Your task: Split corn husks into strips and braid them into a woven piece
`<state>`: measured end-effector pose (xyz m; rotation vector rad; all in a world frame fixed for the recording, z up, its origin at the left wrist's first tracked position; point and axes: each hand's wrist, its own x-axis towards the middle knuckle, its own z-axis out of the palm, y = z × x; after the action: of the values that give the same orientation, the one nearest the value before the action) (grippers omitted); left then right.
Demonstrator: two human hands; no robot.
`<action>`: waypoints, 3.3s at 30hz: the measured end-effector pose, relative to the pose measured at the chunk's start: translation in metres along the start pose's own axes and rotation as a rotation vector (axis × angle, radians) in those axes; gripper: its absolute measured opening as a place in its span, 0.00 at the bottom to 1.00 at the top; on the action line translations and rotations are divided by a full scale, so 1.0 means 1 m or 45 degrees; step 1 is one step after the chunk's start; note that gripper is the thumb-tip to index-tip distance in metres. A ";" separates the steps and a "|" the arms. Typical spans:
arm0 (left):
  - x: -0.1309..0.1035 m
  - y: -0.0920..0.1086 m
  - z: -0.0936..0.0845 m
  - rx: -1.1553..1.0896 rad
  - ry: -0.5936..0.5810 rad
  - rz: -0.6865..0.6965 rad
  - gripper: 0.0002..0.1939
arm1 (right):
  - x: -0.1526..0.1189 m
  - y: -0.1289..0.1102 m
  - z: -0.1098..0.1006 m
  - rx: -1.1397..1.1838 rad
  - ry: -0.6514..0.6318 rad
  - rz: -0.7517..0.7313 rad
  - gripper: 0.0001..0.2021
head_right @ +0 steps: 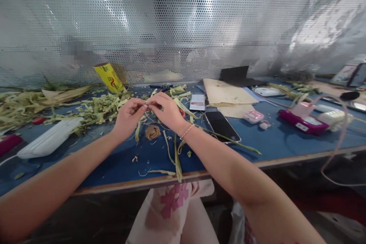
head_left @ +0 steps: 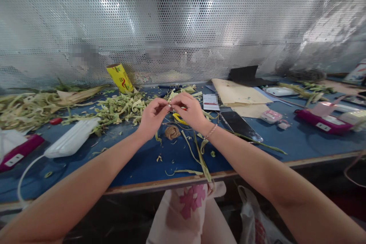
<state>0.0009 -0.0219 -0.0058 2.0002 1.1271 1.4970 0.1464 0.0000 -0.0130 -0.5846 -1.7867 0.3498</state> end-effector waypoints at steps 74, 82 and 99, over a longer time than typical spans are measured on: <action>0.004 -0.013 0.002 -0.313 0.058 -0.321 0.09 | 0.002 0.012 0.004 -0.151 -0.059 0.122 0.05; 0.003 -0.011 0.001 -0.258 0.058 -0.246 0.07 | 0.003 0.008 0.006 -0.067 -0.037 0.343 0.05; 0.004 -0.009 0.009 -0.869 0.148 -0.634 0.12 | 0.001 0.014 0.013 0.433 0.052 0.681 0.05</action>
<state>0.0065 -0.0122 -0.0126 1.0954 0.8940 1.4664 0.1362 0.0131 -0.0229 -0.8109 -1.4649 0.9787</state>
